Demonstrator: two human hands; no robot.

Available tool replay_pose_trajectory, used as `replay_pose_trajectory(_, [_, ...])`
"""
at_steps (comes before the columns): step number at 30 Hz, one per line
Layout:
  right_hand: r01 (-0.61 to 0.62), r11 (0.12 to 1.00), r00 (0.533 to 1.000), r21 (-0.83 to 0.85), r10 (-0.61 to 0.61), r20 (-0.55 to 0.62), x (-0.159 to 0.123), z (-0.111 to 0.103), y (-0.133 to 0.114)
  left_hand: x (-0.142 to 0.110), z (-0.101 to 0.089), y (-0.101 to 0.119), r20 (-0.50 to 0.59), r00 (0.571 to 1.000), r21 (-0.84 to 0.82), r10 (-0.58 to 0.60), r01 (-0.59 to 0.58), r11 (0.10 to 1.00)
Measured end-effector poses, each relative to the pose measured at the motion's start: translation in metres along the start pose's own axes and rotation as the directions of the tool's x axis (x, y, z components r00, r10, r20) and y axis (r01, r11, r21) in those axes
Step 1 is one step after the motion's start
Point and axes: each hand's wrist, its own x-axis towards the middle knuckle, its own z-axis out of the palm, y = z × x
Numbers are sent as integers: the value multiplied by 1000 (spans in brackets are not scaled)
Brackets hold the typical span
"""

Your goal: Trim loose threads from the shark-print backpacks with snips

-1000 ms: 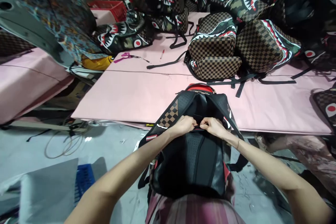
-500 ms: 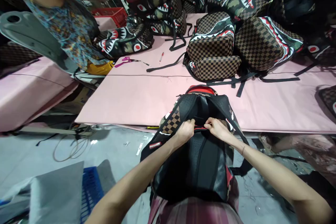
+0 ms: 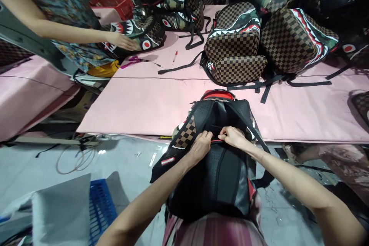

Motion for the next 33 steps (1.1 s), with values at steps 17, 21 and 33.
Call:
replay_pose_trajectory(17, [69, 993, 997, 96, -66, -30, 9, -2, 7, 0, 1, -1, -131, 991, -22, 17, -21, 1000])
replay_pose_trajectory(21, [114, 962, 993, 248, -104, -52, 15, 0, 9, -1, 2, -4, -229, 973, -101, 25, -49, 994])
replay_pose_trajectory(33, [145, 989, 986, -9, -145, -84, 15, 8, -22, -21, 5, -5, -461, 886, -167, 50, -142, 976])
